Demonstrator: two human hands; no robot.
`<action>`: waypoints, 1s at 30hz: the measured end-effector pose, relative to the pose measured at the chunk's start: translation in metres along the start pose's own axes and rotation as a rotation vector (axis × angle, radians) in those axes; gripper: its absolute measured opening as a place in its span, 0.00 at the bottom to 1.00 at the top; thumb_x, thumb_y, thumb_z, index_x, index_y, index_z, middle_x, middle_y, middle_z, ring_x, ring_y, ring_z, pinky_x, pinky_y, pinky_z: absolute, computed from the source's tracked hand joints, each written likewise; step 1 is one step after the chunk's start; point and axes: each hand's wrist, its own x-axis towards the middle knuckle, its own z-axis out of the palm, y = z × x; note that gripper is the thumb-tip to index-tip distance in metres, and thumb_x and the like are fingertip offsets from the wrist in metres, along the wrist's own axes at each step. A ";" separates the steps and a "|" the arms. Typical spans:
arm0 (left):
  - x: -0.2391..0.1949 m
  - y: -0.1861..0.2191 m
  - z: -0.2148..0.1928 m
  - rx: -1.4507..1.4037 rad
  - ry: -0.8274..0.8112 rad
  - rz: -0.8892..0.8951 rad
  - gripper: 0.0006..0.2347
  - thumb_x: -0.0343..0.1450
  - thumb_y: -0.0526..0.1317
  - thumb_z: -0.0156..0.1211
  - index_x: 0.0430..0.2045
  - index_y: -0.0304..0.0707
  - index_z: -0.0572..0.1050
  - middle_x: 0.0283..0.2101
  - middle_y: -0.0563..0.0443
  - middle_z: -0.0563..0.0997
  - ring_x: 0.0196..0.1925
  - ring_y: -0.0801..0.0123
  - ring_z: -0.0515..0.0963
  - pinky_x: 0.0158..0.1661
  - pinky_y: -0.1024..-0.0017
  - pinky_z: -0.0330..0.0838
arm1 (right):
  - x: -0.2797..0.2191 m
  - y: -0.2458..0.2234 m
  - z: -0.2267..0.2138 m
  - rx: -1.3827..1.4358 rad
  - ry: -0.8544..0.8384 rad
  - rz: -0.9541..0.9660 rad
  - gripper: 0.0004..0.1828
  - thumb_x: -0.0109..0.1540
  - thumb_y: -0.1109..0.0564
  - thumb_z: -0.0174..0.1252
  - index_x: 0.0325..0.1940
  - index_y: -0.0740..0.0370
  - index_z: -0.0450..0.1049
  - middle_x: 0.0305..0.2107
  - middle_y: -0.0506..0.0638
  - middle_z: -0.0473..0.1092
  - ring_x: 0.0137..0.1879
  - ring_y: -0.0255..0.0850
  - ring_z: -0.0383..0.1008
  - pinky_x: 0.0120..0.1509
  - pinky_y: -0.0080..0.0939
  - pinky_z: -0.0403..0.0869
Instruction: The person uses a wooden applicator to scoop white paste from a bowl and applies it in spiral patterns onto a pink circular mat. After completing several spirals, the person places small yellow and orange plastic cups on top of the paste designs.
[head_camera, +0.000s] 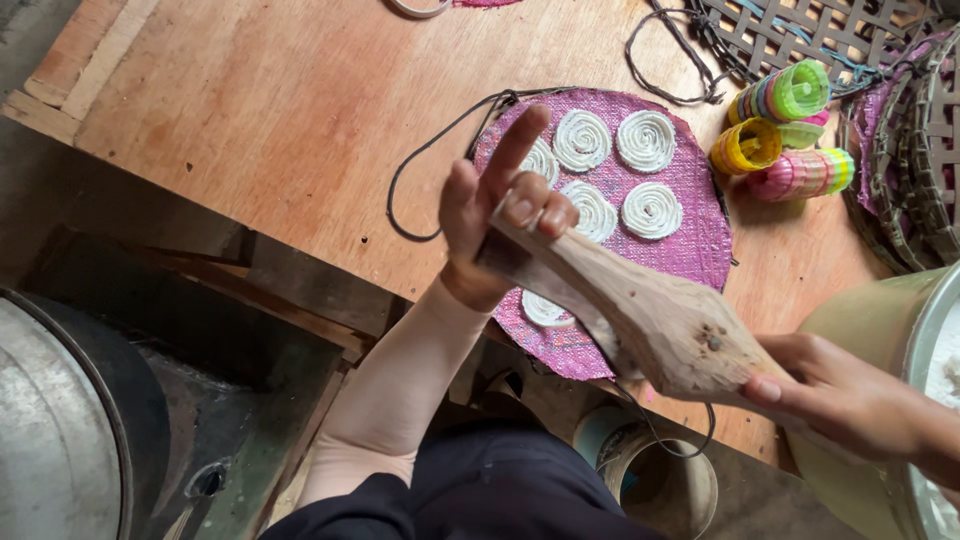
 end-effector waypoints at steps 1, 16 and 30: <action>0.000 -0.002 -0.003 0.010 0.034 -0.008 0.30 0.77 0.58 0.51 0.71 0.42 0.58 0.31 0.51 0.84 0.43 0.61 0.84 0.54 0.68 0.72 | 0.000 -0.002 -0.002 -0.005 0.021 -0.017 0.41 0.63 0.32 0.56 0.63 0.72 0.76 0.47 0.59 0.76 0.53 0.43 0.76 0.57 0.46 0.75; -0.004 0.042 0.017 0.136 -0.094 0.062 0.32 0.79 0.61 0.47 0.74 0.39 0.57 0.34 0.48 0.86 0.46 0.59 0.85 0.54 0.67 0.74 | 0.024 -0.036 0.018 -0.041 0.072 -0.009 0.39 0.59 0.32 0.58 0.59 0.66 0.78 0.30 0.53 0.76 0.35 0.35 0.67 0.35 0.42 0.68; 0.020 -0.013 -0.017 0.020 0.114 -0.201 0.31 0.77 0.59 0.55 0.72 0.42 0.60 0.47 0.45 0.81 0.53 0.59 0.79 0.55 0.63 0.71 | 0.014 0.060 0.039 0.326 0.217 -0.097 0.41 0.56 0.34 0.62 0.54 0.75 0.75 0.40 0.60 0.81 0.48 0.41 0.77 0.53 0.42 0.76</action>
